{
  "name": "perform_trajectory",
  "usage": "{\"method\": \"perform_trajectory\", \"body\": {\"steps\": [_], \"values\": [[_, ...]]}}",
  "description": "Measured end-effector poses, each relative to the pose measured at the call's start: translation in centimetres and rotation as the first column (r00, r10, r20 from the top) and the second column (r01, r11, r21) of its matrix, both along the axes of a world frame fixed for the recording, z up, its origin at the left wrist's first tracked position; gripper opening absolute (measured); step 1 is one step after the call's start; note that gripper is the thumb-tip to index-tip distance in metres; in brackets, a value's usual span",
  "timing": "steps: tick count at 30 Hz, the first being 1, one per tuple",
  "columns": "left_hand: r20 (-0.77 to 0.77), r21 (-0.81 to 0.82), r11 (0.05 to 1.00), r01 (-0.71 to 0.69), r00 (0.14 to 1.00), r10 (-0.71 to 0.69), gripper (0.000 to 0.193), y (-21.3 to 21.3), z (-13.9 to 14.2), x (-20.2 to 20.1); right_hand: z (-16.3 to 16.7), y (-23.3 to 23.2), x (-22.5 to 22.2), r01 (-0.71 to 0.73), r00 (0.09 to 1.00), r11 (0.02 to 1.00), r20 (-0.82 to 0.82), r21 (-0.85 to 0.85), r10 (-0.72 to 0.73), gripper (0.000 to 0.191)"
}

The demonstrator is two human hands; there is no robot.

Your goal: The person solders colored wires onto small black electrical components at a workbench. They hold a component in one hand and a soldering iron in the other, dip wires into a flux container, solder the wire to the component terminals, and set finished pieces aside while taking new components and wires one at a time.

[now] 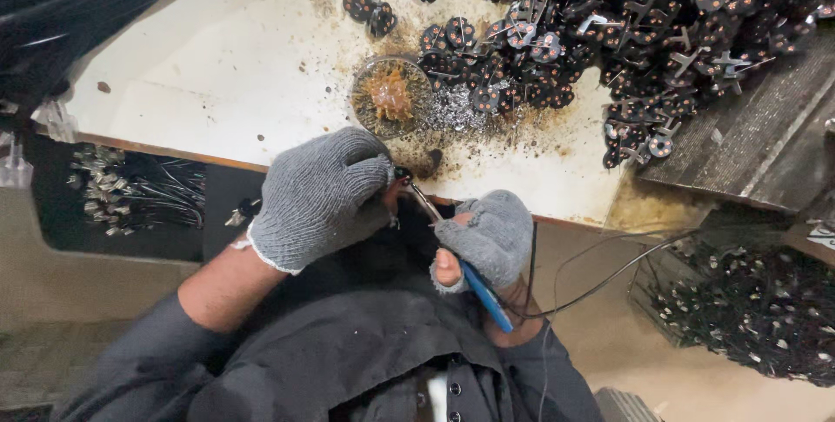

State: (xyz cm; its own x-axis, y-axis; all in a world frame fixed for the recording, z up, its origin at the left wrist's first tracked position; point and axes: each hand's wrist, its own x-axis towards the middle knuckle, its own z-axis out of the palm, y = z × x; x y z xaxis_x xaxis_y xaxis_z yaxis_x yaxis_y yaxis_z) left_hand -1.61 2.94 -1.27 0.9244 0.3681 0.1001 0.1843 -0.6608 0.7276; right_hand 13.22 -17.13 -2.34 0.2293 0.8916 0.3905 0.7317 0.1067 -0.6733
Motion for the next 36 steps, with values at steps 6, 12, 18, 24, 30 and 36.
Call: {"method": "perform_trajectory", "body": {"steps": [6, 12, 18, 24, 30, 36], "values": [[-0.002, 0.016, 1.000, -0.008, 1.000, 0.008, 0.019, -0.1, 0.0, 0.1, -0.1, 0.1, -0.1, 0.025, 1.000, 1.000, 0.016, 0.018, -0.025, 0.019], [0.005, 0.009, 1.000, -0.010, 1.000, 0.010, 0.018, -0.1, -0.2, 0.2, -0.1, 0.2, -0.2, 0.001, 0.995, 0.998, 0.096, -0.058, 0.005, 0.020], [0.006, -0.006, 1.000, 0.000, 1.000, 0.000, 0.021, 0.1, -0.2, 0.1, -0.2, 0.1, -0.1, 0.001, 0.990, 0.997, 0.143, -0.083, 0.011, 0.021], [0.000, 0.006, 1.000, -0.005, 1.000, 0.005, 0.020, -0.1, -0.1, 0.1, -0.4, 0.0, -0.1, 0.000, 0.996, 0.997, 0.087, -0.073, 0.007, 0.021], [-0.005, 0.015, 1.000, -0.009, 1.000, 0.009, 0.021, -0.3, -0.1, 0.0, 0.3, -0.1, -0.6, 0.060, 0.998, 0.998, 0.014, -0.001, -0.060, 0.024], [-0.024, 0.015, 1.000, 0.006, 1.000, -0.005, 0.025, -0.3, 0.0, -0.3, 0.2, -1.3, -2.6, 0.282, 0.648, 0.943, -0.690, -0.178, -0.324, 0.067]]}}
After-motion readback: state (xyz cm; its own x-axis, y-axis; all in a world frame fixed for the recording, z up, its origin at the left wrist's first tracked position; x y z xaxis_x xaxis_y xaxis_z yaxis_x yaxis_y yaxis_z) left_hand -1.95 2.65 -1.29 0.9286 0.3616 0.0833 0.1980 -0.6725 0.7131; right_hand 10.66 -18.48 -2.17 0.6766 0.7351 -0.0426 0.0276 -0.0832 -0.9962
